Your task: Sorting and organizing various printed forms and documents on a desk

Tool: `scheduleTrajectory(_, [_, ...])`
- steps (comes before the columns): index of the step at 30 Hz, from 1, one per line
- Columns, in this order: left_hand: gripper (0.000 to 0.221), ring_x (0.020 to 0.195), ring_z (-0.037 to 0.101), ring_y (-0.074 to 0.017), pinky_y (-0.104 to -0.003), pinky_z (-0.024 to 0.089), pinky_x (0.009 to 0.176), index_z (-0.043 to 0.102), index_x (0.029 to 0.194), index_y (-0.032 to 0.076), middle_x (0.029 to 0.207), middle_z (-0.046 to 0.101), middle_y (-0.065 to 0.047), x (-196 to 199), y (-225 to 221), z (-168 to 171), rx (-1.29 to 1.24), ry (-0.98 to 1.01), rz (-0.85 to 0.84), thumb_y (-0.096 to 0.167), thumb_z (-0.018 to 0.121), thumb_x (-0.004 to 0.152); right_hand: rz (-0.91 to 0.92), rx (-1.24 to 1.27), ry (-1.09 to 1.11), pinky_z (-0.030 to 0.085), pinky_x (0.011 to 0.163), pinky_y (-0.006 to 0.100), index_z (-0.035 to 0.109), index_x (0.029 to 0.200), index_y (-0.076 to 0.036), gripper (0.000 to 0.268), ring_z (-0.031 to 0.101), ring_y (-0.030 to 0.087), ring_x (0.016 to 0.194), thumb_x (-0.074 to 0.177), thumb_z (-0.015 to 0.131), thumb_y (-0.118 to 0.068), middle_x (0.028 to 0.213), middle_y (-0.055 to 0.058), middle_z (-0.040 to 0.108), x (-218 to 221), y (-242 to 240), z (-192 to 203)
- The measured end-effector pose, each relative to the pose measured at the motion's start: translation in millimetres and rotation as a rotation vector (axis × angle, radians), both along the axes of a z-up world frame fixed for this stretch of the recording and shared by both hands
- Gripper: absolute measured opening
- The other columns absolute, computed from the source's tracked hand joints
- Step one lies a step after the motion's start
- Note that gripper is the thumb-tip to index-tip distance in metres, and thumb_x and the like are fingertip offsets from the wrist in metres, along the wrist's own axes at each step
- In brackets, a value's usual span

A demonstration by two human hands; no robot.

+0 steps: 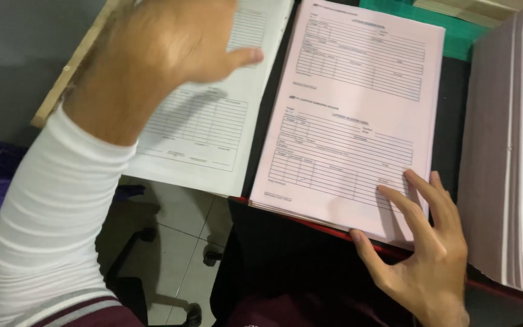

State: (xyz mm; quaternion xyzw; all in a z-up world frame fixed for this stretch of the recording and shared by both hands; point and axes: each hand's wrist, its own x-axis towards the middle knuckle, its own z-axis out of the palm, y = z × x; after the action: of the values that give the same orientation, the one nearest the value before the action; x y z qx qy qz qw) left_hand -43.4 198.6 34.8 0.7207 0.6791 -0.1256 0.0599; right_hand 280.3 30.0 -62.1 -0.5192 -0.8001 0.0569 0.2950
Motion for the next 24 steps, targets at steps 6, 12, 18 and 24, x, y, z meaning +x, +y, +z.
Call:
scheduleTrajectory(6, [0.107, 0.15, 0.018, -0.0413, -0.072, 0.016, 0.119, 0.014, 0.163, 0.018, 0.162, 0.019, -0.021, -36.3, -90.5, -17.3, -0.263, -0.127, 0.181, 0.076, 0.062, 0.086, -0.016, 0.019, -0.069, 0.047, 0.121, 0.064, 0.068, 0.133, -0.006, 0.059, 0.049, 0.054, 0.152, 0.08, 0.084, -0.026, 0.152, 0.023, 0.057, -3.4, -4.0, -3.8])
scheduleTrajectory(12, [0.106, 0.154, 0.003, -0.041, -0.074, 0.002, 0.116, 0.017, 0.162, 0.02, 0.169, 0.003, -0.02, -63.4, -109.0, -46.9, -0.08, -0.27, 0.055, 0.072, 0.066, 0.084, -0.049, 0.042, -0.106, 0.049, 0.121, 0.064, 0.07, 0.134, -0.004, 0.058, 0.052, 0.054, 0.153, 0.082, 0.084, -0.025, 0.153, 0.026, 0.06, -9.7, -10.5, -4.1])
scheduleTrajectory(18, [0.1, 0.15, 0.011, -0.0438, -0.074, 0.004, 0.114, 0.026, 0.16, 0.019, 0.167, 0.013, -0.021, -80.3, -106.8, -66.0, 0.102, -0.315, -0.014, 0.075, 0.062, 0.085, -0.074, 0.044, -0.068, 0.049, 0.121, 0.061, 0.071, 0.131, -0.003, 0.054, 0.052, 0.052, 0.154, 0.082, 0.084, -0.022, 0.152, 0.025, 0.061, -17.8, -12.2, -1.1])
scheduleTrajectory(24, [0.097, 0.148, 0.017, -0.0461, -0.074, 0.003, 0.114, 0.032, 0.158, 0.017, 0.164, 0.019, -0.023, -85.5, -111.9, -74.6, 0.2, -0.341, -0.077, 0.074, 0.061, 0.086, -0.085, 0.025, -0.067, 0.048, 0.121, 0.063, 0.071, 0.131, -0.002, 0.055, 0.051, 0.053, 0.154, 0.081, 0.084, -0.022, 0.152, 0.026, 0.06, -20.2, -13.3, -0.7])
